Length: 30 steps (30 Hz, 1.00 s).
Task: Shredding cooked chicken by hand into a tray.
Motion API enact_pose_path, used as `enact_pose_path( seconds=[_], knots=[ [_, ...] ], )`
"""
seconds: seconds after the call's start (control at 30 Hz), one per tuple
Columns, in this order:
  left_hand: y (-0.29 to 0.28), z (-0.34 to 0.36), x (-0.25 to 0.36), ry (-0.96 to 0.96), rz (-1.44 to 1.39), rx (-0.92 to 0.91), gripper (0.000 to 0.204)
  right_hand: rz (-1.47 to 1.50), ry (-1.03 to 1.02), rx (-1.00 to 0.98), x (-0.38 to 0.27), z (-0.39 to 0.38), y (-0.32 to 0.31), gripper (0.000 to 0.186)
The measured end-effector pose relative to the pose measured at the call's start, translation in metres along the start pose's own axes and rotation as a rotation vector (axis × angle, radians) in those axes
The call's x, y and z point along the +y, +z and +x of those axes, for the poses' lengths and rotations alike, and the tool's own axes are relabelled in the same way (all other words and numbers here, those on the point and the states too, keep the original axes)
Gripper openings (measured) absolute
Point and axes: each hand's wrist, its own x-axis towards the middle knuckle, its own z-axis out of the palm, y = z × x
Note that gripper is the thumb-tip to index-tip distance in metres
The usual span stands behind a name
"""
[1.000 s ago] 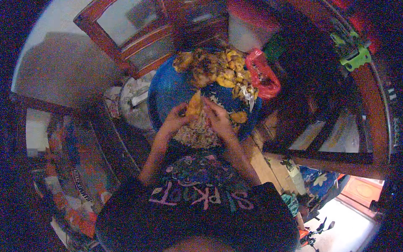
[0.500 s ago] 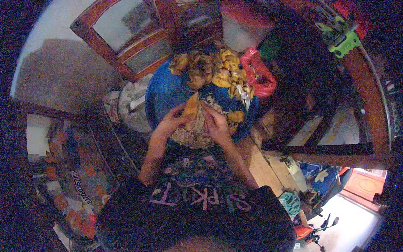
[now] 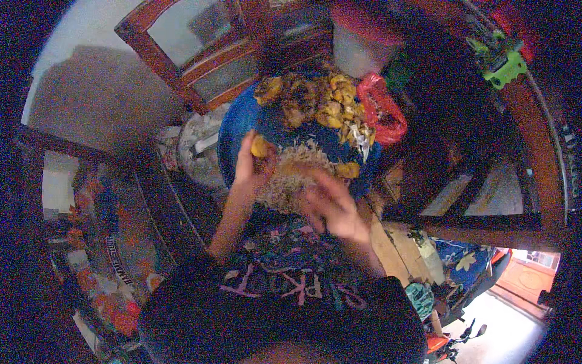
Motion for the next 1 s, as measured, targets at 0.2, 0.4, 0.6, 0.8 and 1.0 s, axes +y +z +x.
enact_pose_path(
  seconds=[0.2, 0.4, 0.6, 0.8, 1.0],
  knots=[
    [0.008, 0.0, 0.013, -0.145, -0.194, 0.013, 0.031, 0.301, -0.538, -0.745, -0.055, -0.005, 0.053, 0.031],
    [0.019, -0.022, 0.01, -0.178, -0.22, -0.062, 0.034, 0.269, -0.522, -0.777, -0.054, -0.01, 0.053, 0.031],
    [0.039, -0.045, 0.007, -0.129, -0.167, -0.107, 0.036, 0.166, -0.353, -0.505, -0.053, -0.012, 0.05, 0.034],
    [0.037, -0.054, 0.009, -0.155, -0.147, -0.182, 0.039, 0.054, -0.188, -0.251, -0.044, -0.014, 0.046, 0.038],
    [0.025, -0.061, -0.008, 0.249, 0.627, -0.318, 0.036, -0.428, -0.14, 0.119, 0.006, 0.024, 0.008, 0.049]
  ],
)
